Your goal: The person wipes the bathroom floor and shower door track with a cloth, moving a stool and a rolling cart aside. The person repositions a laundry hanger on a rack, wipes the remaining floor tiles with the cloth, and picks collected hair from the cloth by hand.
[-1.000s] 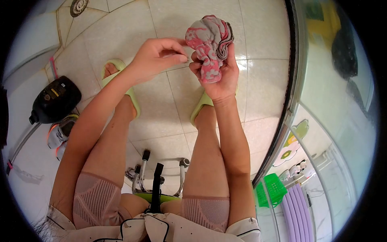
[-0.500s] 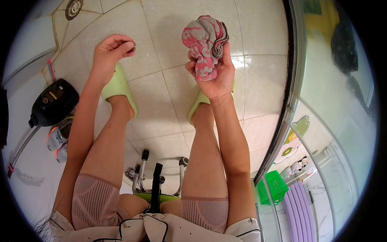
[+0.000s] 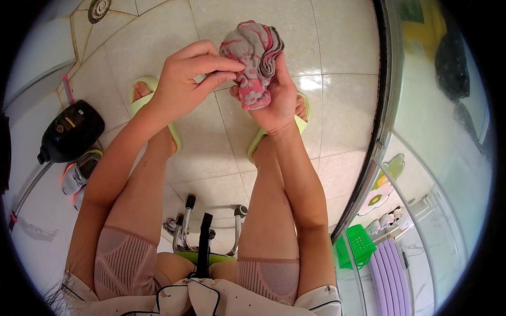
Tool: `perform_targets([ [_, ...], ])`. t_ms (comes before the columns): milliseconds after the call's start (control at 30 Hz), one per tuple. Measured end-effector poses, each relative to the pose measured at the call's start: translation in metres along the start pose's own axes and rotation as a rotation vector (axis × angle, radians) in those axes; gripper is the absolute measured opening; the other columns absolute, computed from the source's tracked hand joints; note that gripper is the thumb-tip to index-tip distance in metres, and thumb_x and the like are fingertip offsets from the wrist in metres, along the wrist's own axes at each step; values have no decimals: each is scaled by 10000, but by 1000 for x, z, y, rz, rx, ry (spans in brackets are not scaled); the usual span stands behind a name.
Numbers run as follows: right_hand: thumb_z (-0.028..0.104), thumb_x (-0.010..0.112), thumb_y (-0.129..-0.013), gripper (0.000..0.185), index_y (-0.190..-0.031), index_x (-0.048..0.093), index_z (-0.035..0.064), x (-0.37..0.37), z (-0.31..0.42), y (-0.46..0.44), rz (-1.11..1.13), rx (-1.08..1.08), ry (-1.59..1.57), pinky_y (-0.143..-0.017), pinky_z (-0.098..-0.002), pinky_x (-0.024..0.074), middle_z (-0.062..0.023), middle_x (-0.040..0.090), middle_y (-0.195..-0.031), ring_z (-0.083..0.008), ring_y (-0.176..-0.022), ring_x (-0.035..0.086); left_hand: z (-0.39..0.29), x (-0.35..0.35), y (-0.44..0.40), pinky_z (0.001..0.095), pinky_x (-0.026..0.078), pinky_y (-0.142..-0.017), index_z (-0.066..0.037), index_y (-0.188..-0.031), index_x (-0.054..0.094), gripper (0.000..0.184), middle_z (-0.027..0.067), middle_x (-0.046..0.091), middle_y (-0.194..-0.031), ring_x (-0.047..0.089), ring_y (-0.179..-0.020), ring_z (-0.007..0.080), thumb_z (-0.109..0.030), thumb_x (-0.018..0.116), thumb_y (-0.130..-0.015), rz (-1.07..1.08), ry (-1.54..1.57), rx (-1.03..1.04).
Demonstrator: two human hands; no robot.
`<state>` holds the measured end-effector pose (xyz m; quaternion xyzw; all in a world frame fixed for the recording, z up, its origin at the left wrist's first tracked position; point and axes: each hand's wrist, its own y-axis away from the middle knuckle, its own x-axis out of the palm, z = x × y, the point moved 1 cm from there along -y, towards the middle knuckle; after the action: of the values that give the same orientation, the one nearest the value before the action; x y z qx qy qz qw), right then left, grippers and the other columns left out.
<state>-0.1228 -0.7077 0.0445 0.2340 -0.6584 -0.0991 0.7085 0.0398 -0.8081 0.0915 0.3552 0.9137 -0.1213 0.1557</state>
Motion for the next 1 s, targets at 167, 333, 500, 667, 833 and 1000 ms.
perform_targets([
  [167,561,407,-1047,551,-1370,544,136,3,-5,0,-103,4,12,-784,-398,464,-73,623,-1303,-235,-1070,582,3,1,7,285,494,-665,-64,-976,764,230,36,609,-871,595,-755,159,66,758,-786,17,-51,54],
  [333,543,449,-1040,533,-1341,558,117,-3,-6,1,-110,24,-133,-776,-382,463,-89,626,-1238,-264,-1018,559,3,-6,7,290,505,-677,-19,-946,692,104,46,619,-885,600,-758,157,28,713,-855,-72,13,16],
  [500,531,477,-1034,509,-1329,564,125,-7,3,5,-80,23,-216,-783,-375,460,-97,619,-1233,-276,-1018,547,22,-27,14,273,519,-717,-4,-1021,665,72,-7,637,-906,584,-789,101,-63,636,-991,-203,428,-402],
  [667,517,475,-1039,492,-1339,565,138,-10,6,7,-126,-25,-153,-799,-391,454,-78,613,-1270,-260,-1039,549,43,-54,22,260,481,-851,-19,-1100,630,129,42,617,-1052,569,-922,134,-126,596,-1036,-330,830,-488],
  [833,507,451,-1046,505,-1345,549,113,-4,8,6,-176,-74,-93,-799,-378,441,-96,591,-1227,-251,-997,513,57,-79,24,267,498,-892,-8,-1140,620,159,95,610,-1221,573,-985,135,-128,578,-1044,-448,972,-509],
  [1000,506,435,-1060,498,-1387,541,146,-4,11,3,-115,-44,-39,-837,-419,464,-51,607,-1317,-235,-1082,565,57,-82,23,270,506,-925,1,-1134,638,164,122,640,-1239,592,-1009,136,-122,588,-1037,-446,911,-577],
])
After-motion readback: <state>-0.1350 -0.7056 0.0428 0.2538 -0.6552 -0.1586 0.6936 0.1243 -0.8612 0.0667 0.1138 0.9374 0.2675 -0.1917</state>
